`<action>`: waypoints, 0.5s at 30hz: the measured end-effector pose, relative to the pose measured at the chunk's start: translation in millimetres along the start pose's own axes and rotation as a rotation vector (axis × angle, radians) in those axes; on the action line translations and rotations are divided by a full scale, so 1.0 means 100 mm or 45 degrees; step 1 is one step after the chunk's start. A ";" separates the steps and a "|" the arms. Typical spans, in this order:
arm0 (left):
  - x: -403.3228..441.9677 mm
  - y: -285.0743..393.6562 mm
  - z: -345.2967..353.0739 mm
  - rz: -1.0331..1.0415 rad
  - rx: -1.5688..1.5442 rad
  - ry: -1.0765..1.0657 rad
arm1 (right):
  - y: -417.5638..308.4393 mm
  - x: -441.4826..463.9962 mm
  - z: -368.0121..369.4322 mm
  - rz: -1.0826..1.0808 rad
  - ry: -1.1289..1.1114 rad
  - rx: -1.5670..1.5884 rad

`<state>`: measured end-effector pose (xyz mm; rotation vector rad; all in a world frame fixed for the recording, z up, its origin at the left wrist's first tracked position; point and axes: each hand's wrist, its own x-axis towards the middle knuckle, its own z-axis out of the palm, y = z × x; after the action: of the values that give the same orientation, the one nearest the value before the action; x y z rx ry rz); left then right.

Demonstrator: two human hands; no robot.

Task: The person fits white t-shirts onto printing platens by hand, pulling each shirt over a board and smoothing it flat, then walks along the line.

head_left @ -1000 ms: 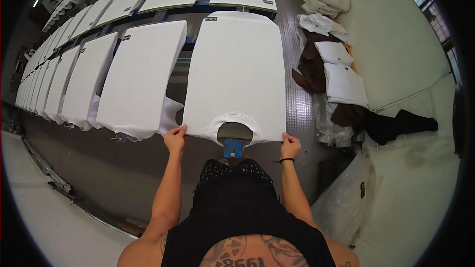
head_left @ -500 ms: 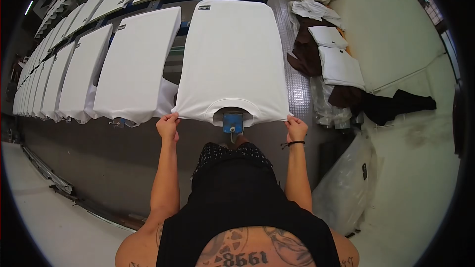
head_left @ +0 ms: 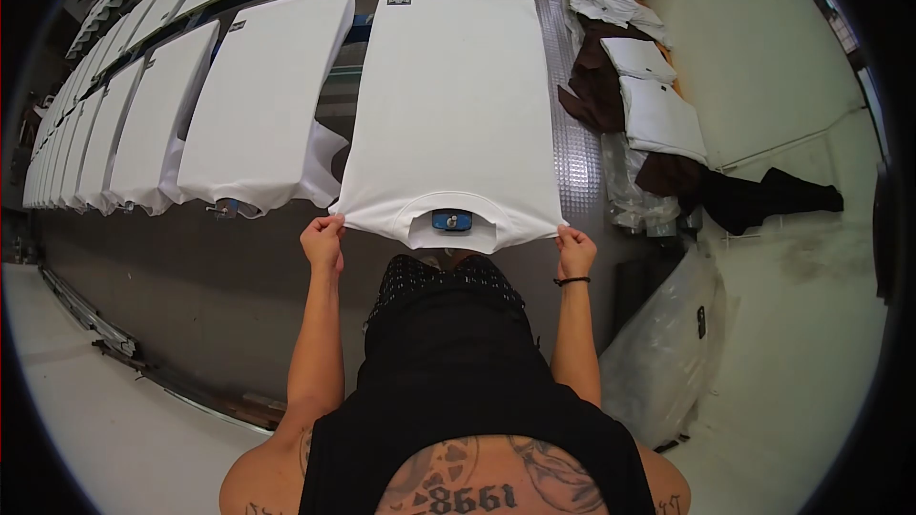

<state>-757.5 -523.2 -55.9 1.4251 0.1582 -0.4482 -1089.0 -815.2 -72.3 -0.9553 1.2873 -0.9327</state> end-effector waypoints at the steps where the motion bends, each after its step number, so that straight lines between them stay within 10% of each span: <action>1: 0.02 -0.04 0.01 0.000 0.052 0.039 | 0.09 0.04 -0.01 -0.003 -0.003 -0.046; 9: 0.24 -0.32 0.13 -0.085 0.252 0.078 | 0.37 0.19 0.07 -0.253 -0.003 -0.542; 12: 0.06 -0.04 0.31 0.839 1.187 0.435 | 0.00 0.06 0.17 -0.790 0.093 -0.993; 13: 0.01 0.20 0.47 0.896 1.086 0.306 | -0.17 0.07 0.26 -1.209 0.222 -1.122; 15: 0.01 0.43 0.70 0.933 1.088 0.051 | -0.40 0.15 0.47 -1.190 0.173 -1.010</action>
<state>-750.4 -588.1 -6.3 2.1813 -0.5818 0.1620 -1041.8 -840.5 -37.9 -2.2651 1.3417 -1.1977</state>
